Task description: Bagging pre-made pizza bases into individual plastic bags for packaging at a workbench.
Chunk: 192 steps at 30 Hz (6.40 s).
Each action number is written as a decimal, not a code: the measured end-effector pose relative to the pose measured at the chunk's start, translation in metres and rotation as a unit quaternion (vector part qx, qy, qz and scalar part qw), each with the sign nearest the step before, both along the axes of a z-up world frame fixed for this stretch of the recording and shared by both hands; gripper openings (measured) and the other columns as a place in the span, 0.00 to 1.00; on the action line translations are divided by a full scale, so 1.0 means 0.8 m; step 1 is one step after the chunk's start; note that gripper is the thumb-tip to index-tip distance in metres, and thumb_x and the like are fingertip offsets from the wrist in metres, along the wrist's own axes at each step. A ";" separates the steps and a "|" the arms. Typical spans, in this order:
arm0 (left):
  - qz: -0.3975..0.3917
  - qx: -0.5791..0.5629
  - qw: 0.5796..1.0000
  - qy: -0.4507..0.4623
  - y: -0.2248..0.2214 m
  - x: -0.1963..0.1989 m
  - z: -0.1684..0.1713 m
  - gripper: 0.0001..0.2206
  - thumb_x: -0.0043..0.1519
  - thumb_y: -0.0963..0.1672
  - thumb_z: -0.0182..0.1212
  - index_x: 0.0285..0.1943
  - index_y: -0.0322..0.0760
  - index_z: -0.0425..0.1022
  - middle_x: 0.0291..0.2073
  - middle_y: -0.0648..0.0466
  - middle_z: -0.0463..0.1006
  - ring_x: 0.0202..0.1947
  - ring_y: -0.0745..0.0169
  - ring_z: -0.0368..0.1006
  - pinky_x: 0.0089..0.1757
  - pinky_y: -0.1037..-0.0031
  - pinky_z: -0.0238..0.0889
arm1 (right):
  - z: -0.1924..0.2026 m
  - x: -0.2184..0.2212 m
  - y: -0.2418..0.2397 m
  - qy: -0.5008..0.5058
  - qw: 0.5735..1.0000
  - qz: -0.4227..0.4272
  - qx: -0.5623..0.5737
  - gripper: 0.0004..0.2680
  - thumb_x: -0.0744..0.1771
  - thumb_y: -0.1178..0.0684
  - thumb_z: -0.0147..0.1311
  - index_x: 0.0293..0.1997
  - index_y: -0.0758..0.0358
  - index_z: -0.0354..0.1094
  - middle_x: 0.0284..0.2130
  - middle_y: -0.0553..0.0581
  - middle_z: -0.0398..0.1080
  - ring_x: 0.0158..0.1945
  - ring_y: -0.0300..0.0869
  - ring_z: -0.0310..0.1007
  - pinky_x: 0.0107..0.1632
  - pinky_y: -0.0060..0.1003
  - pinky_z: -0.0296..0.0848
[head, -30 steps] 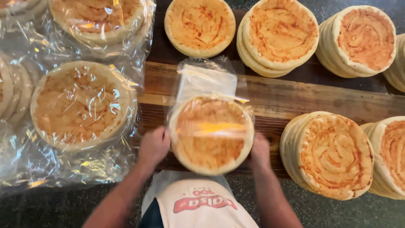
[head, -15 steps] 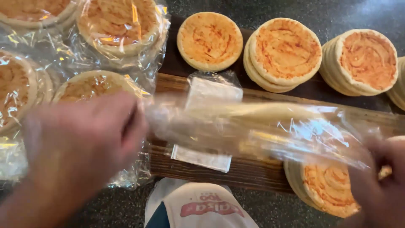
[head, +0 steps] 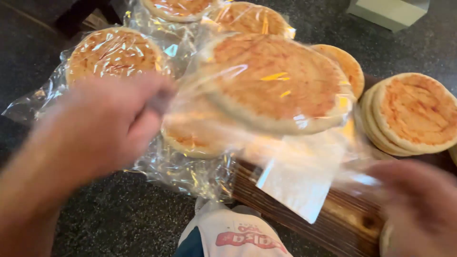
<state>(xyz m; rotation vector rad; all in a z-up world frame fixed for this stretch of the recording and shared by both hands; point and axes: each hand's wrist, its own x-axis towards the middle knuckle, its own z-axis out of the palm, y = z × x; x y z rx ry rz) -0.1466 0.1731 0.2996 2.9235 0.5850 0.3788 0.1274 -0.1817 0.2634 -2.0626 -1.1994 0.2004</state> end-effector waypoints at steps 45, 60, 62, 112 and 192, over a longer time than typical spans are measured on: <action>0.040 0.037 0.984 -0.169 -0.156 0.014 -0.386 0.13 0.59 0.40 0.55 0.51 0.34 0.77 0.47 0.44 0.78 0.49 0.41 0.73 0.53 0.52 0.62 | -0.378 -0.040 -0.018 0.079 0.994 0.064 0.036 0.08 0.65 0.53 0.61 0.45 0.62 0.70 0.44 0.59 0.72 0.47 0.49 0.75 0.51 0.38 0.72; -0.006 0.165 0.968 -0.190 0.117 -0.113 -0.404 0.08 0.65 0.53 0.57 0.37 0.55 0.76 0.33 0.65 0.76 0.35 0.65 0.76 0.43 0.69 0.66 | -0.336 -0.258 0.344 -0.318 0.936 0.103 0.108 0.20 0.60 0.41 0.64 0.52 0.59 0.70 0.50 0.58 0.69 0.51 0.51 0.69 0.48 0.45 0.63; -0.025 0.192 0.956 -0.218 0.118 -0.102 -0.398 0.07 0.60 0.52 0.61 0.34 0.53 0.73 0.24 0.63 0.71 0.27 0.65 0.73 0.38 0.70 0.66 | -0.351 -0.255 0.375 -0.348 0.930 0.068 0.096 0.10 0.57 0.50 0.63 0.36 0.50 0.68 0.31 0.48 0.66 0.38 0.45 0.69 0.43 0.42 0.63; -0.353 -0.177 0.903 -0.169 -0.402 0.376 -0.516 0.03 0.57 0.48 0.63 0.37 0.52 0.76 0.26 0.62 0.70 0.33 0.60 0.73 0.41 0.69 0.65 | -0.476 0.019 -0.167 -0.188 0.924 -0.319 -0.091 0.21 0.60 0.52 0.61 0.58 0.69 0.70 0.55 0.70 0.70 0.59 0.60 0.70 0.62 0.50 0.68; 0.000 -0.630 0.769 -0.107 -0.306 0.413 -0.429 0.06 0.67 0.48 0.59 0.47 0.48 0.78 0.30 0.54 0.78 0.33 0.60 0.78 0.41 0.69 0.72 | -0.324 0.074 -0.107 -0.054 0.963 -0.251 0.084 0.19 0.60 0.58 0.69 0.55 0.69 0.71 0.43 0.64 0.74 0.47 0.58 0.74 0.51 0.47 0.72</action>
